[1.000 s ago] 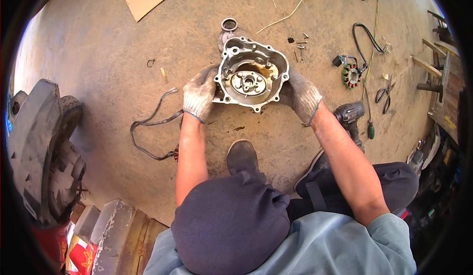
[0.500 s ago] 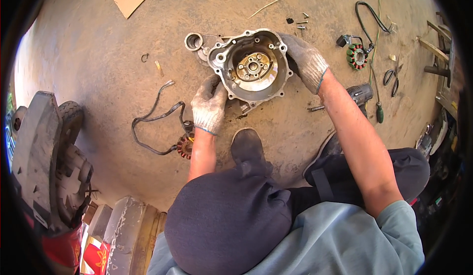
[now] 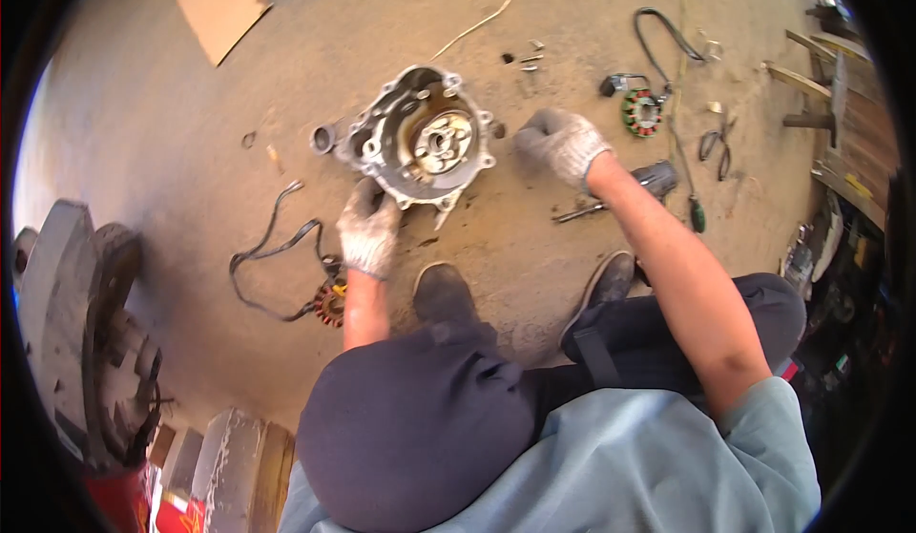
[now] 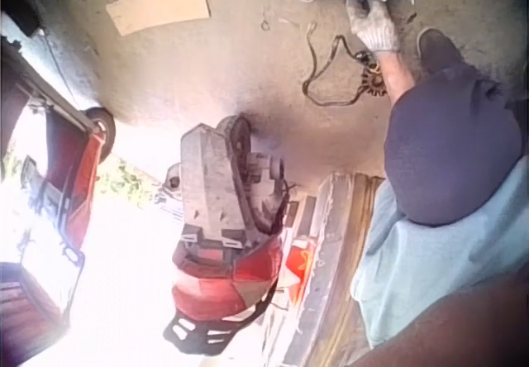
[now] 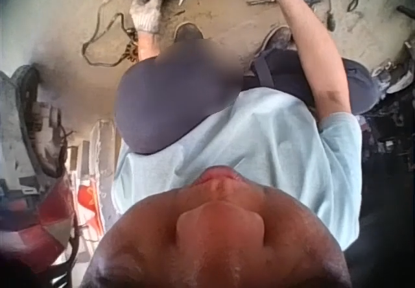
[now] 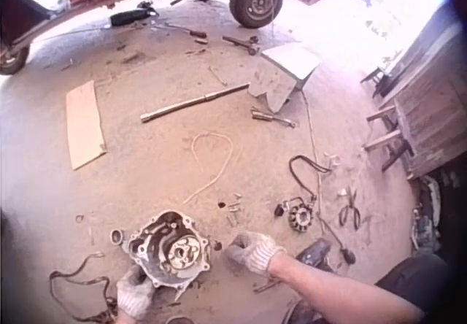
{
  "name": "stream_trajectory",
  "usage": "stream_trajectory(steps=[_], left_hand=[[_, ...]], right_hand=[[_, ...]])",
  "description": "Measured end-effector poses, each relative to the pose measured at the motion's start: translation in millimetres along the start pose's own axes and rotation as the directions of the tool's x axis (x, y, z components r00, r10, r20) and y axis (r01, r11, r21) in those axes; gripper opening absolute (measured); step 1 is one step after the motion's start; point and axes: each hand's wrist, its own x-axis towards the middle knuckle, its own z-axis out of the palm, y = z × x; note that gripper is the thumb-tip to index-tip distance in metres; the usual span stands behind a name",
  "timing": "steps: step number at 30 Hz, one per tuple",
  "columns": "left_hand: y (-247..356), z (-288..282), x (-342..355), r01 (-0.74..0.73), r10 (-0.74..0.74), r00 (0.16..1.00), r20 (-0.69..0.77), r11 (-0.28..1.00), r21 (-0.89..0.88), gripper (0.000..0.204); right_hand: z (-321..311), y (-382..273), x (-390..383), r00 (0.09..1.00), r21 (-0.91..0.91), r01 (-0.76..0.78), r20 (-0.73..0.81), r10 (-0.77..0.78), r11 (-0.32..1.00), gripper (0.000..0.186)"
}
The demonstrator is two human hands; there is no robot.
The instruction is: The person installs a stator into a motorcycle engine casing by hand, aligning the component within the housing and threading bolts into place before tightening them with a screwdriver.
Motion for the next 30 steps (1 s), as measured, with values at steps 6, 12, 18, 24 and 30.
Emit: stream_trajectory(steps=[6, 12, 18, 24, 30], left_hand=[[5.3, 2.9, -4.8, 0.288, -0.236, 0.956, 0.175, 0.87, -0.401, 0.039], [57.5, -16.1, -48.3, 0.32, -0.316, 0.67, 0.672, 0.939, 0.122, 0.036], [130.0, 77.3, -46.2, -0.761, 0.629, 0.573, 0.525, 0.646, 0.056, 0.083], [157.5, 106.1, -44.5, -0.781, 0.27, 0.424, 0.865, 0.592, 0.198, 0.037], [156.6, 54.0, -62.7, -0.796, -0.257, 0.305, 0.917, 0.459, 0.393, 0.046]], right_hand=[[-9.7, -1.3, -38.9, 0.933, -0.177, 0.134, 0.355, -0.063, 0.975, 0.076], [-25.0, -2.3, -86.7, 0.829, -0.089, 0.342, 0.498, -0.255, 0.935, 0.069], [-62.7, -1.3, -101.0, 0.695, -0.117, 0.493, 0.649, -0.31, 0.862, 0.067], [-111.9, 41.7, -144.7, 0.723, 0.182, 0.149, 0.651, -0.232, 0.972, 0.052], [-172.6, 111.9, -135.8, 0.839, -0.105, 0.349, 0.478, -0.26, 0.931, 0.043]])
